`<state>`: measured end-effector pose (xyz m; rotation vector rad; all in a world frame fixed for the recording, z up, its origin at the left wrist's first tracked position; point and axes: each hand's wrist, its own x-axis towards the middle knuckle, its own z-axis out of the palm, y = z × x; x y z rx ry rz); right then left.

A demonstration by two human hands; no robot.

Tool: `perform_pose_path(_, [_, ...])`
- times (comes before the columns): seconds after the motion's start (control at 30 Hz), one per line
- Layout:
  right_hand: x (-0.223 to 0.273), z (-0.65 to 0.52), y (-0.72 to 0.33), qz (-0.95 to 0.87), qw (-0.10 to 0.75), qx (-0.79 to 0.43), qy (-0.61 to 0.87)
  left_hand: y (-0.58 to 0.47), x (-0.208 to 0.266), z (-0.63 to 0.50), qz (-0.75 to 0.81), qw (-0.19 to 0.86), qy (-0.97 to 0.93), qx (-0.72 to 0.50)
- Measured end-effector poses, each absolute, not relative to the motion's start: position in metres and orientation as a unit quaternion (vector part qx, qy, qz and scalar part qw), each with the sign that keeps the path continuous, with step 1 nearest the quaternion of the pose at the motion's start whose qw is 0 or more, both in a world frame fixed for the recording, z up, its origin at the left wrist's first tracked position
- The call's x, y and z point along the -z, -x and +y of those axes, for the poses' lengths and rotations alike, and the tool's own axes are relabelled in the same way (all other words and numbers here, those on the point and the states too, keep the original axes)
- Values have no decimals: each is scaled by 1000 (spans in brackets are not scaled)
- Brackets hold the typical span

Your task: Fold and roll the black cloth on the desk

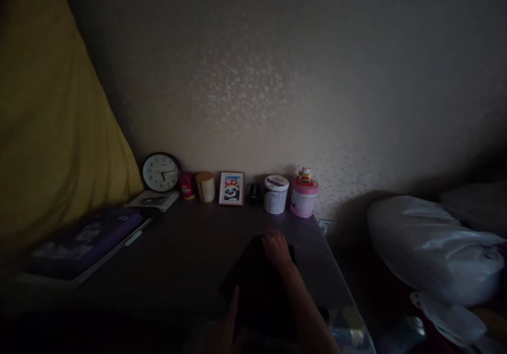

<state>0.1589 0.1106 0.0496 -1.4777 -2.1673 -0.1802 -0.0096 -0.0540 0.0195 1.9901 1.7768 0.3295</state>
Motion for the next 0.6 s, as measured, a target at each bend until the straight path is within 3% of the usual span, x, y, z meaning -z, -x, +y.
perform_pose_path(0.2, [-58,81,-215,-629,440,4,641,6,-29,-50,658,262,-696,-120])
perform_pose_path(0.37, [-38,32,-218,-596,437,-114,664,-1,-11,-34,656,253,-697,-140])
perform_pose_path(0.6, [-6,-1,-198,-572,455,-171,661,-1,2,-32,648,237,-707,-156])
